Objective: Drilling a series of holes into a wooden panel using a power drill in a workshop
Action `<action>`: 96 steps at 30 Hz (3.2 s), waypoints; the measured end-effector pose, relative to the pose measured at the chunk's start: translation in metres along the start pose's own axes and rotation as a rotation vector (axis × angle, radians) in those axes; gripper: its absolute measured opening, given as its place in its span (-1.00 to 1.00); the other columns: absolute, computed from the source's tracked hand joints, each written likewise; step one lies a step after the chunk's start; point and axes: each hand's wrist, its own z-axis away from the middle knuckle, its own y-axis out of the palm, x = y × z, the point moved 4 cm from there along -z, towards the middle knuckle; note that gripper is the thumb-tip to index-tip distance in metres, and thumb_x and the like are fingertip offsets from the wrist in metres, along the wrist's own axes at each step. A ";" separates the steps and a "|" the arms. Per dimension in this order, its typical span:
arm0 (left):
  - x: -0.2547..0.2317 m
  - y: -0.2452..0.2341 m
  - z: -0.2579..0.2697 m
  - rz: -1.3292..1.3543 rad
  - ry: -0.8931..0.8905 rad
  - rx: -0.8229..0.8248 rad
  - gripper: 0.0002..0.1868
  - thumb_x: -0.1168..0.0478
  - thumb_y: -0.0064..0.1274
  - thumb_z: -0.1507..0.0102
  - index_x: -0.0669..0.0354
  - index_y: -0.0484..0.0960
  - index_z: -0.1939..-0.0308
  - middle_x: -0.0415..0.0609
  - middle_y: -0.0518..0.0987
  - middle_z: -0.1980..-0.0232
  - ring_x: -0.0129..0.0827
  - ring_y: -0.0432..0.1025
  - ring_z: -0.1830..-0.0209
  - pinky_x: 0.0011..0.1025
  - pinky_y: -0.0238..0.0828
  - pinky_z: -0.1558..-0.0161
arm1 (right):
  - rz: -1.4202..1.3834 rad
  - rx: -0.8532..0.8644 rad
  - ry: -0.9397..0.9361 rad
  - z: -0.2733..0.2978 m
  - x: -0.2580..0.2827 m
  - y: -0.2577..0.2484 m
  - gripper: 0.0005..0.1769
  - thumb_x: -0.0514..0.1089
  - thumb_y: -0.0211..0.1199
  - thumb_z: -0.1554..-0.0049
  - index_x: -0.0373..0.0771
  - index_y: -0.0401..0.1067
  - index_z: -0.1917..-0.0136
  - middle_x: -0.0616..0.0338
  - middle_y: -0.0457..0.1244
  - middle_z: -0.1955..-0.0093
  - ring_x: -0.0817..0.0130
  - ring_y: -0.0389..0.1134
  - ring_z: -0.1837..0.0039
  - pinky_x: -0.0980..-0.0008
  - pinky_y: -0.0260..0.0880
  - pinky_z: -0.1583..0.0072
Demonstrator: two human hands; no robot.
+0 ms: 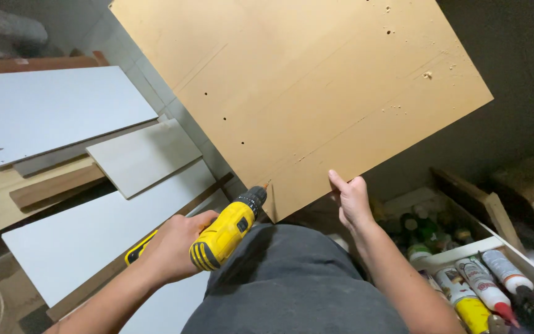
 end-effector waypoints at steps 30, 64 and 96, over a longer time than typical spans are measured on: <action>-0.037 -0.007 0.005 0.063 -0.186 0.016 -0.80 -0.07 0.10 -0.14 -0.23 0.47 0.25 -0.08 0.59 0.50 -0.06 0.41 0.43 -0.25 0.29 0.31 | -0.232 0.085 0.328 0.016 -0.042 0.027 -0.59 0.04 0.27 -0.26 -0.42 0.56 0.11 -0.12 0.49 -0.13 0.11 0.54 -0.19 0.10 0.55 -0.26; -0.042 -0.005 -0.013 -0.058 -0.143 0.032 -0.86 0.03 0.05 -0.11 -0.11 0.51 0.31 -0.06 0.67 0.40 -0.03 0.52 0.33 -0.19 0.28 0.32 | -0.220 -0.065 0.231 -0.001 -0.082 0.027 -0.28 0.11 0.36 -0.25 0.03 -0.15 0.41 0.39 -0.12 0.48 0.56 -0.07 0.41 0.37 -0.10 0.36; -0.052 -0.008 -0.020 0.006 -0.159 0.032 -0.90 0.10 0.07 -0.10 -0.09 0.50 0.34 -0.11 0.66 0.42 -0.11 0.50 0.37 -0.22 0.27 0.34 | -0.169 -0.092 0.234 0.004 -0.070 0.025 -0.23 0.12 0.36 -0.24 0.04 -0.26 0.35 0.41 -0.26 0.44 0.54 -0.25 0.39 0.35 -0.26 0.34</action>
